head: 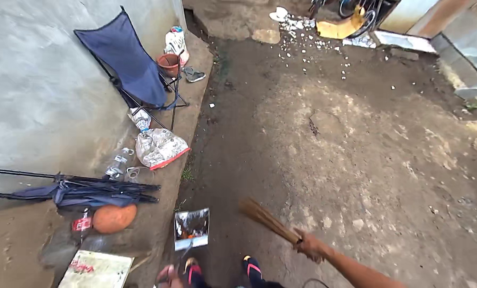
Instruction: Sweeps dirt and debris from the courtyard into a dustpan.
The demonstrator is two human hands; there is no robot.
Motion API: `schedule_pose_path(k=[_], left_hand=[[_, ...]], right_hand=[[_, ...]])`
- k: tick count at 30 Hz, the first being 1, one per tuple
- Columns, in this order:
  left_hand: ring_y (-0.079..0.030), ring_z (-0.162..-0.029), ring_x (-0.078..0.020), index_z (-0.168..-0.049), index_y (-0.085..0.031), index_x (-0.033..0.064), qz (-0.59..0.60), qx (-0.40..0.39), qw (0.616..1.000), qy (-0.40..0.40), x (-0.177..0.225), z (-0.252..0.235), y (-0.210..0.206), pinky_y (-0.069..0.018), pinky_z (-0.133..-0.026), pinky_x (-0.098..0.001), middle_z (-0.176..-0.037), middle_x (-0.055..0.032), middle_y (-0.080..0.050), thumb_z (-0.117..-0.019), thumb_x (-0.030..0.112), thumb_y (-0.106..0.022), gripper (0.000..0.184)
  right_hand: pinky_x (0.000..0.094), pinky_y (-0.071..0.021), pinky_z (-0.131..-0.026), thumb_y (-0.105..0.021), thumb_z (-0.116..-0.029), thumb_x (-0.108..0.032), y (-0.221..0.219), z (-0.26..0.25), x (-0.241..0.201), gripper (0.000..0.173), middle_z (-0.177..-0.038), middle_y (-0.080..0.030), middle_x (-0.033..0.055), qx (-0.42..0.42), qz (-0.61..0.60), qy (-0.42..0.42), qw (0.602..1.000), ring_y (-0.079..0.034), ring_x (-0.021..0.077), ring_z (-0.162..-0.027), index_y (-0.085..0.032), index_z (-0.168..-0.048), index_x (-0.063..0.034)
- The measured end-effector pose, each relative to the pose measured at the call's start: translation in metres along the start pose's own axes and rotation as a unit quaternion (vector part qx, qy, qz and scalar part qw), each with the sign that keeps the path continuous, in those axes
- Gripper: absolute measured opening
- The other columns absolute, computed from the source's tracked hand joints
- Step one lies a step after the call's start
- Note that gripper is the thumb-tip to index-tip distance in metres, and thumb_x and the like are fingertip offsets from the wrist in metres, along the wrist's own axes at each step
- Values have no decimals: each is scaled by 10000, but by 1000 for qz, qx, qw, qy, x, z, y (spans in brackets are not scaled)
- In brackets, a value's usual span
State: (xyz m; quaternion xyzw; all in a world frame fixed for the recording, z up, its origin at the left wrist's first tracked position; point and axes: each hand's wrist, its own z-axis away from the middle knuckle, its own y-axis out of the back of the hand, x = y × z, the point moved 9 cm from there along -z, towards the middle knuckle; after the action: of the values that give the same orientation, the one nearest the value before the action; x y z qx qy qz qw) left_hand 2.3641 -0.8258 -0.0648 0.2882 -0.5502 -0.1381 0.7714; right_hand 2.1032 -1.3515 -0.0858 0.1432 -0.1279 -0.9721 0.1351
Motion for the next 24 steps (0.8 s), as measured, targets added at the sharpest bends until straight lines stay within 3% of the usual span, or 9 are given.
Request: schedule_pose_path(k=[2,5,8,9,12,14,16,20,24], left_hand=[[-699,-942,-290,-1237,-617,-84,31,-5,999,-28,40,-25,-31,-571,-896,-492,-1073,-235,-698,-1031,171,-603,328],[-699,-916,-285,-1199,-630,-97,44,-30,997,-59,112,-62,-73,-575,-881,-481,-1044,-233,-702,-1022,133,-607,291],[-701,-896,-273,-1166,-651,-86,60,-48,995,-71,159,-105,-115,-579,-859,-474,-1010,-214,-709,-1010,109,-622,251],[-701,-900,-269,-1160,-653,-90,66,-54,993,-77,171,-122,-131,-578,-860,-466,-1009,-211,-710,-1001,98,-630,246],[-706,-1020,-296,-1185,-656,-93,65,-94,990,-83,220,-165,-189,-559,-952,-472,-1097,-229,-715,-1008,97,-627,261],[-710,-1016,-306,-1190,-654,-90,47,-119,988,-83,249,-188,-220,-556,-949,-481,-1085,-231,-719,-1015,110,-620,267],[-714,-1014,-308,-1193,-658,-74,23,-136,987,-82,277,-219,-258,-558,-948,-492,-1077,-220,-725,-1023,127,-614,267],[-711,-1011,-309,-1209,-658,-47,-15,-170,984,-53,307,-257,-337,-550,-948,-494,-1081,-210,-725,-1041,155,-587,273],[-711,-959,-278,-1183,-674,-5,-31,-159,986,-37,319,-283,-406,-547,-903,-499,-1027,-164,-734,-1037,162,-591,237]], right_hand=[[518,-562,-889,-737,-955,-326,24,5,-1,649,-1194,-691,190,16,-55,-34,998,-696,314,-993,-477,-1532,-183],[563,-557,-944,-751,-948,-371,64,6,-23,647,-1234,-693,210,72,-71,-57,993,-705,352,-1058,-507,-1513,-173],[421,-577,-696,-675,-1016,-294,96,-5,-56,512,-1020,-683,153,106,-221,-52,968,-666,233,-771,-511,-1469,-121],[420,-572,-673,-663,-1024,-295,105,-10,-69,498,-1001,-676,153,117,-237,-59,963,-658,232,-747,-509,-1462,-115],[537,-577,-833,-708,-996,-284,151,-23,-116,588,-1152,-692,232,152,-171,-80,970,-703,344,-922,-486,-1516,-124],[516,-582,-804,-700,-1001,-277,175,-37,-150,589,-1138,-693,225,155,-168,-80,970,-699,326,-886,-480,-1526,-128],[525,-568,-859,-700,-1001,-264,204,-65,-195,647,-1206,-676,234,148,-148,-69,975,-696,338,-956,-421,-1575,-161],[601,-538,-953,-738,-956,-317,278,-128,-281,729,-1235,-681,246,152,-3,-31,988,-696,399,-1061,-402,-1590,-185],[630,-486,-1027,-702,-976,-342,373,-209,-399,728,-1299,-659,244,150,115,19,982,-651,422,-1175,-370,-1610,-208]])
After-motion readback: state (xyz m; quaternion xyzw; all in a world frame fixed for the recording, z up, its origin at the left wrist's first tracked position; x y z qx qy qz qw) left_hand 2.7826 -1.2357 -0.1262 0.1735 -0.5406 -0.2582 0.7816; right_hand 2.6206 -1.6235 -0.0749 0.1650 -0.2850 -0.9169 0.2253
